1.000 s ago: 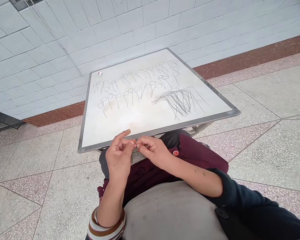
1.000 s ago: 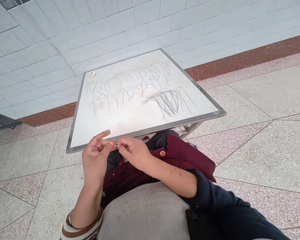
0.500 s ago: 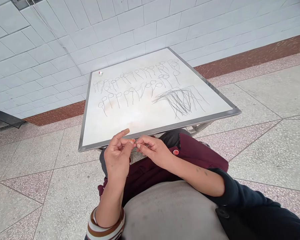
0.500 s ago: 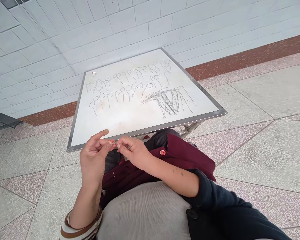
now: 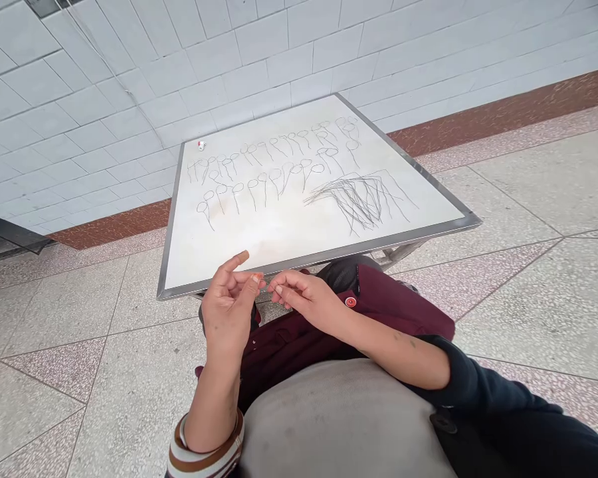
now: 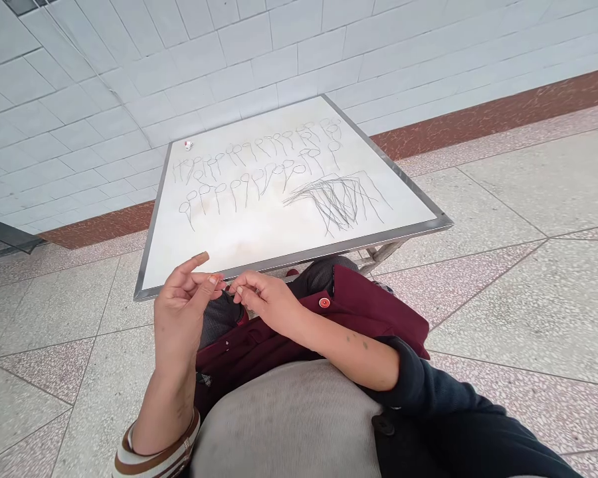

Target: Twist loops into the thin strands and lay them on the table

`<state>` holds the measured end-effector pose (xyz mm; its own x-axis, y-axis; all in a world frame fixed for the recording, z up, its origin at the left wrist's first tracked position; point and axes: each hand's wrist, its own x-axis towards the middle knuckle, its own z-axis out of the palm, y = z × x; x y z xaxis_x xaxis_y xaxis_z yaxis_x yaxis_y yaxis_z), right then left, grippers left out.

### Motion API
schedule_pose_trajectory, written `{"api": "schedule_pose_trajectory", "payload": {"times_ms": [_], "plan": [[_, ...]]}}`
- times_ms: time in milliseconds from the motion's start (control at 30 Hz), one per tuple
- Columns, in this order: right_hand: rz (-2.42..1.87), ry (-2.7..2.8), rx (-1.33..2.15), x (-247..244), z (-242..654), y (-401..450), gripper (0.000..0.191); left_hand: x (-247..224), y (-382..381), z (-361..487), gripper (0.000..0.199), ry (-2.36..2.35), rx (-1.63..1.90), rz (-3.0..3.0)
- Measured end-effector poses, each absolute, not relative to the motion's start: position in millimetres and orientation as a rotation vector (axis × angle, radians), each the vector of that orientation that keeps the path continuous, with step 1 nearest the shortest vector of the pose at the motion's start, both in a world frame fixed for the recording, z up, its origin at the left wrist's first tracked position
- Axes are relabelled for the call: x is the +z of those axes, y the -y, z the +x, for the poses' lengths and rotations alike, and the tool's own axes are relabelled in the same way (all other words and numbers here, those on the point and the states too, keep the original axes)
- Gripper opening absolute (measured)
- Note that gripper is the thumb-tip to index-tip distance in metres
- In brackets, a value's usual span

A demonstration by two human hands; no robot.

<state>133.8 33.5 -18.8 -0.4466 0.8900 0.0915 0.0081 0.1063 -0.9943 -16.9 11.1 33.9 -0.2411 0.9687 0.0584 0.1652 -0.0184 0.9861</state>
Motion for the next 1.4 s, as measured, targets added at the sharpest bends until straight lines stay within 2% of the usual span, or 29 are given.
{"api": "schedule_pose_trajectory", "payload": {"times_ms": [100, 300, 933, 1000, 1233, 1400], "plan": [[-0.919, 1.619, 1.41, -19.2, 133.3, -33.4, 0.017, 33.4, -11.6, -17.1, 0.044, -1.476, 1.281, 1.244], [-0.882, 1.583, 1.382, -19.2, 130.8, -33.4, 0.011, 31.8, -11.0, -15.7, 0.03, -1.488, 1.317, 1.266], [-0.865, 1.723, 1.039, -16.3, 129.3, -30.2, 0.012, 31.7, -8.2, -12.7, 0.037, -1.524, 1.326, 1.283], [-0.861, 1.667, 1.183, -16.8, 130.3, -30.6, 0.012, 32.8, -8.0, -14.1, 0.038, -1.512, 1.332, 1.283], [-0.643, 1.063, 2.18, -7.0, 140.1, -34.4, 0.022, 37.2, -11.1, -26.1, 0.037, -1.337, 1.291, 1.287], [-0.428, 0.791, 2.482, -4.3, 140.3, -30.7, 0.019, 35.0, -13.6, -35.1, 0.037, -1.159, 1.285, 1.275]]}}
